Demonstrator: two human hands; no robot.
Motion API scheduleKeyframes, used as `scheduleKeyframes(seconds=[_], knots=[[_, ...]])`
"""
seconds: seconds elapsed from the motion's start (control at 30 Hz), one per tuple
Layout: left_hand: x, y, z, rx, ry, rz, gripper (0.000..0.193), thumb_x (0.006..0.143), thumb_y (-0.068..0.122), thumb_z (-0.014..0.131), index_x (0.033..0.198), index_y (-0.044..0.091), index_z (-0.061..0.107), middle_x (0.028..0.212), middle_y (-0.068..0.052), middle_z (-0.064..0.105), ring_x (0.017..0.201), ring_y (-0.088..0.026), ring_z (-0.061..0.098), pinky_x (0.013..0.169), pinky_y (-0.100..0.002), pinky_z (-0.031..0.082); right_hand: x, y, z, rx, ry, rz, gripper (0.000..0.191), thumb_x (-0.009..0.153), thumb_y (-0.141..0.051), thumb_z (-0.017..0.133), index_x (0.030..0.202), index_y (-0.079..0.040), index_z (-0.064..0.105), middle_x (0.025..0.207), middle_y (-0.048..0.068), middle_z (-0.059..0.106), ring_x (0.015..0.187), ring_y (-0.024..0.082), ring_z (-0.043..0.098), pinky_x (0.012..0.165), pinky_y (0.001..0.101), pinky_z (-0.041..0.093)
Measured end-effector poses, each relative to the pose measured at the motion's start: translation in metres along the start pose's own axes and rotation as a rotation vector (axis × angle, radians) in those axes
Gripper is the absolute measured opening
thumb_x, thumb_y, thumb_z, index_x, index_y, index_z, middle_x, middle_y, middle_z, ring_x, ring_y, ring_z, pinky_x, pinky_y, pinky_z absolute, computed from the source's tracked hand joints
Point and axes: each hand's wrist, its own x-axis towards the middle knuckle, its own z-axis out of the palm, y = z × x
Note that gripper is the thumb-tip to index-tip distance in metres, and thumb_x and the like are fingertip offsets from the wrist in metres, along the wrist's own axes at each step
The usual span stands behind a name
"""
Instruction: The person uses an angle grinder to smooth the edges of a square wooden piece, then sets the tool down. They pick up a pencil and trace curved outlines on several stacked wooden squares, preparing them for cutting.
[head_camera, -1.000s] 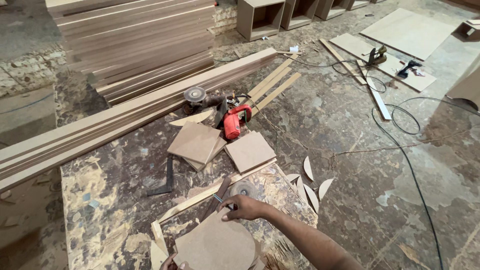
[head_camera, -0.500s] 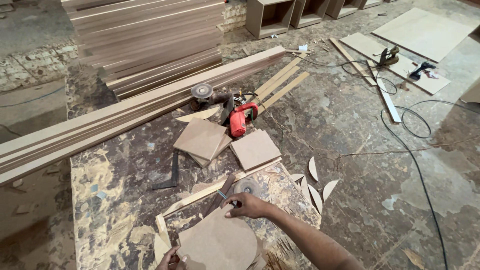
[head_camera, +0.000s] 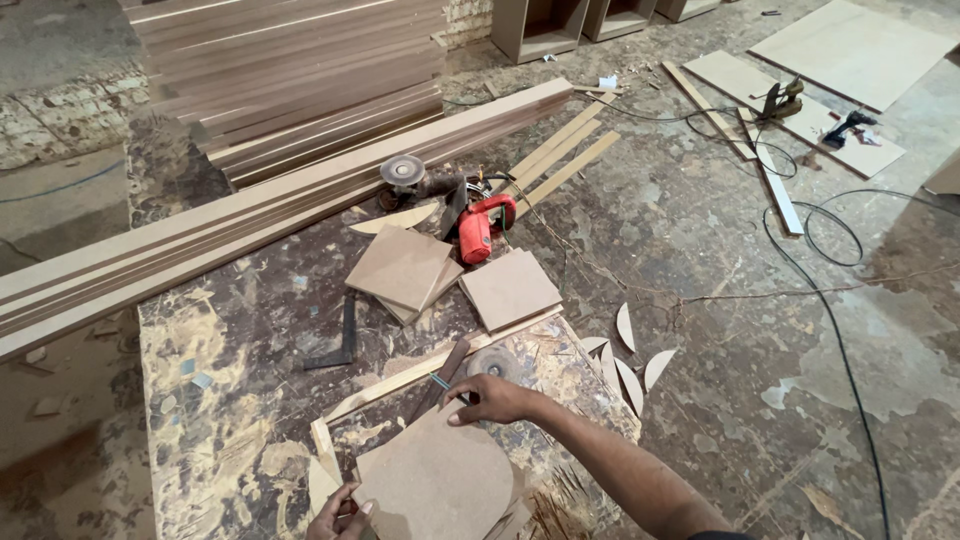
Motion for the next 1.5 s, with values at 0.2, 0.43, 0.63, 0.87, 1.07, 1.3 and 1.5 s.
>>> scheduleKeyframes(seconds=[0.2,0.43,0.63,0.87,1.07,1.3,1.5], knots=[[-0.002,0.001,0.001,-0.077,-0.016,0.092,0.067,0.078,0.018,0.086,0.139,0.004,0.063,0.091,-0.015,0.072,0.081,-0.020,0.076,0.081,-0.035,0.059,0.003,0.005,0.001,0.005,-0.006,0.045,0.048,0.085,-0.048,0.078,0.122,-0.017,0.074,0.091,0.002,0.065,0.077,0.016,0.059,0.066,0.0358,0.044],[-0.008,-0.012,0.018,-0.104,0.148,0.076,0.072,0.079,0.019,0.083,0.144,0.005,0.056,0.102,-0.018,0.073,0.089,-0.024,0.076,0.083,-0.038,0.061,0.002,0.009,0.004,0.035,0.037,-0.015,0.046,0.085,-0.046,0.080,0.119,-0.015,0.075,0.092,0.000,0.065,0.077,0.016,0.059,0.065,0.0368,0.045],[-0.081,-0.029,0.075,-0.521,0.309,0.218,0.065,0.087,0.022,0.073,0.144,0.001,0.050,0.118,-0.018,0.071,0.100,-0.022,0.070,0.087,-0.035,0.056,0.008,0.020,0.013,0.027,0.144,-0.158,0.036,0.086,-0.028,0.080,0.118,-0.012,0.074,0.094,0.000,0.071,0.079,0.011,0.063,0.071,0.0320,0.054],[-0.140,-0.007,0.081,-0.009,0.533,0.487,0.053,0.103,0.036,0.058,0.141,-0.001,0.058,0.146,-0.019,0.060,0.137,-0.034,0.055,0.116,-0.042,0.039,0.023,0.028,0.024,0.071,0.069,0.030,0.030,0.088,-0.017,0.079,0.117,-0.011,0.073,0.069,0.004,0.057,0.063,0.010,0.051,0.056,0.0291,0.045],[-0.139,-0.011,0.084,-0.049,0.538,0.423,0.058,0.105,0.036,0.056,0.147,-0.003,0.051,0.158,-0.023,0.047,0.147,-0.041,0.042,0.122,-0.047,0.031,0.016,0.014,0.035,0.021,0.119,0.144,0.034,0.090,-0.021,0.078,0.122,-0.011,0.074,0.080,0.000,0.064,0.065,0.011,0.055,0.057,0.0278,0.046],[-0.142,-0.023,0.086,-0.039,0.526,0.422,0.059,0.103,0.033,0.057,0.151,0.000,0.049,0.159,-0.024,0.045,0.149,-0.042,0.039,0.123,-0.051,0.030,0.011,0.014,0.039,0.135,0.150,0.148,0.035,0.094,-0.016,0.076,0.126,-0.004,0.073,0.077,0.000,0.061,0.065,0.008,0.049,0.056,0.0240,0.038],[-0.144,-0.034,0.087,-0.038,0.499,0.439,0.062,0.105,0.038,0.057,0.154,0.001,0.045,0.162,-0.025,0.040,0.153,-0.043,0.035,0.125,-0.052,0.028,0.014,0.032,0.041,0.255,0.132,0.057,0.032,0.097,-0.009,0.074,0.127,0.000,0.070,0.091,-0.001,0.066,0.077,0.005,0.056,0.068,0.0200,0.046]])
